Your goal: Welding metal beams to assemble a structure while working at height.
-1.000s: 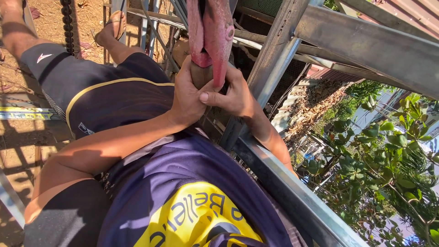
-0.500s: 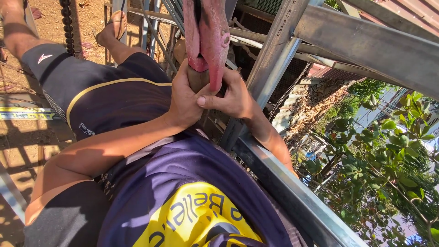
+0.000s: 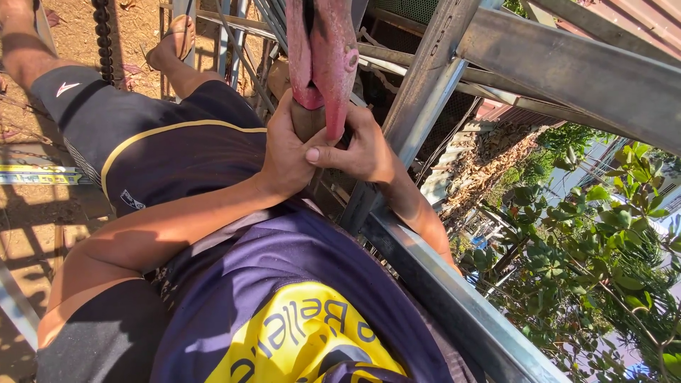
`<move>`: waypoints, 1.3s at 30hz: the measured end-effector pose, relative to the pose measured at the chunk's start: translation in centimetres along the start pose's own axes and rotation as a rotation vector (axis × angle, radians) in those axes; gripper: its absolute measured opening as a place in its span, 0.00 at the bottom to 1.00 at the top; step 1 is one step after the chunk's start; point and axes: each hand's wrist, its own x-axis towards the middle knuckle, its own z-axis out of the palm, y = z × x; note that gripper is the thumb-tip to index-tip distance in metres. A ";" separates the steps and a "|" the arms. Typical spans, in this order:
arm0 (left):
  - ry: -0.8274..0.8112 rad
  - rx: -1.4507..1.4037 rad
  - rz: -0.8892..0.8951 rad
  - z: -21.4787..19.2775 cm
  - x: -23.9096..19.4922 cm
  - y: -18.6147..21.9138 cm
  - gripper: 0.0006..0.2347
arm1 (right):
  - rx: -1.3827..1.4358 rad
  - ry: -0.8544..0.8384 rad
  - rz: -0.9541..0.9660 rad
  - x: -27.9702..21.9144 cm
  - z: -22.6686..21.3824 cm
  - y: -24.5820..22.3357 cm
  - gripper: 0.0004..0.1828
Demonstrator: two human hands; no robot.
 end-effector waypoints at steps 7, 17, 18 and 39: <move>-0.023 -0.045 0.001 -0.4 0.0 -0.2 0.12 | -0.008 -0.018 -0.004 -0.1 -0.4 0.8 0.16; -0.015 -0.031 -0.020 -0.3 0.0 -0.2 0.12 | -0.011 -0.013 0.011 0.3 -0.1 -0.6 0.16; -0.011 0.024 -0.022 -0.5 -0.1 -0.6 0.12 | -0.020 -0.034 0.016 0.3 -0.1 -0.7 0.15; 0.006 0.035 -0.041 -0.3 -0.2 -0.8 0.16 | -0.048 -0.023 -0.019 -0.1 -0.6 0.9 0.19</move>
